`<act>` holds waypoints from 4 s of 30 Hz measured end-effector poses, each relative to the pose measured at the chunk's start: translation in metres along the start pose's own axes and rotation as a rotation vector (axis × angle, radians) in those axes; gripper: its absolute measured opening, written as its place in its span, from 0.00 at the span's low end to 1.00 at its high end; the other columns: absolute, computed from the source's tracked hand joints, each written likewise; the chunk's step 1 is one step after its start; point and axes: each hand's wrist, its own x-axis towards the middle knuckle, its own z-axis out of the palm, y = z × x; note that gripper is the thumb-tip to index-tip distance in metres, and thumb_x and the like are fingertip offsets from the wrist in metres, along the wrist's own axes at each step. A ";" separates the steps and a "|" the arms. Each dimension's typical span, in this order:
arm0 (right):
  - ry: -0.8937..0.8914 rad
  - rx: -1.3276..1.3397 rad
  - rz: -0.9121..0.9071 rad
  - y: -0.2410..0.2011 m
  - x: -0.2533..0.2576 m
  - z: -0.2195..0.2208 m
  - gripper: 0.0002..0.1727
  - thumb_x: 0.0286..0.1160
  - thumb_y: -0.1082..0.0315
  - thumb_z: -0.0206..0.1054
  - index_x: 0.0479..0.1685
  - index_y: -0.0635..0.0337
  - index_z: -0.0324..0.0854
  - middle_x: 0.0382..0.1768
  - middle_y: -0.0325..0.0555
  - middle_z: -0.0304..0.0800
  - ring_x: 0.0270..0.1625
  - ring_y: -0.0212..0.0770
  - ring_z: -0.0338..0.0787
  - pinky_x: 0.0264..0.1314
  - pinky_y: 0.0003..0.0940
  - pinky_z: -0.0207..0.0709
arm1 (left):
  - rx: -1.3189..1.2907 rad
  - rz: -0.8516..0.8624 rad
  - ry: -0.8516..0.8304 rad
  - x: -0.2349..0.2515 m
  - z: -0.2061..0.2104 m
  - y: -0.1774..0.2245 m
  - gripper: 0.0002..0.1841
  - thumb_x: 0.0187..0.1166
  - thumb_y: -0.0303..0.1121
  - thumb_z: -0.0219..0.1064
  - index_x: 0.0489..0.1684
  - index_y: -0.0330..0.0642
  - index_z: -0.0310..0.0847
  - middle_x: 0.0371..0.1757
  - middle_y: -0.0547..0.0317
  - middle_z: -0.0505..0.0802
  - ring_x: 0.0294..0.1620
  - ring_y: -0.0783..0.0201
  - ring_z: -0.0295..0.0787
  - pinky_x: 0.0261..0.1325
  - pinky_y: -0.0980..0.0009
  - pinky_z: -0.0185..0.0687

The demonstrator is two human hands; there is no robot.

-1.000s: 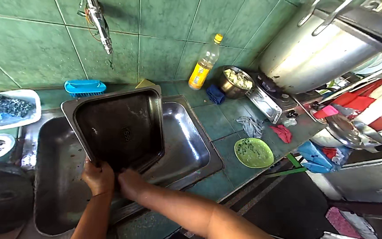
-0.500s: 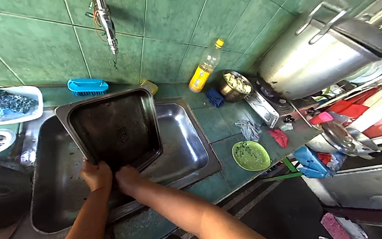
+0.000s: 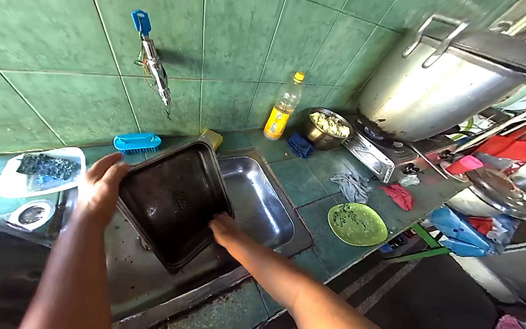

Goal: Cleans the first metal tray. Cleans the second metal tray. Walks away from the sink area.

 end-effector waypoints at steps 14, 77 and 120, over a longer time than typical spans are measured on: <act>0.234 -0.245 -0.003 0.065 0.011 -0.057 0.20 0.78 0.82 0.61 0.64 0.60 0.88 0.75 0.61 0.80 0.79 0.69 0.74 0.71 0.62 0.78 | 0.851 0.344 -0.243 0.020 0.057 0.077 0.11 0.88 0.27 0.61 0.54 0.33 0.89 0.41 0.28 0.91 0.48 0.24 0.89 0.50 0.26 0.76; 0.110 0.025 0.170 0.031 0.040 -0.016 0.23 0.71 0.80 0.69 0.67 0.63 0.85 0.74 0.67 0.78 0.77 0.71 0.75 0.70 0.66 0.79 | -0.152 -0.020 -0.123 -0.072 0.026 -0.066 0.33 0.75 0.45 0.61 0.80 0.37 0.72 0.72 0.55 0.86 0.69 0.68 0.84 0.72 0.62 0.80; -0.047 -0.025 -0.016 -0.029 -0.010 0.002 0.14 0.72 0.75 0.72 0.55 0.64 0.90 0.63 0.64 0.87 0.68 0.66 0.85 0.66 0.65 0.81 | 0.136 -0.198 0.442 -0.100 0.097 -0.098 0.22 0.76 0.17 0.62 0.70 0.20 0.74 0.59 0.26 0.90 0.64 0.39 0.89 0.71 0.45 0.77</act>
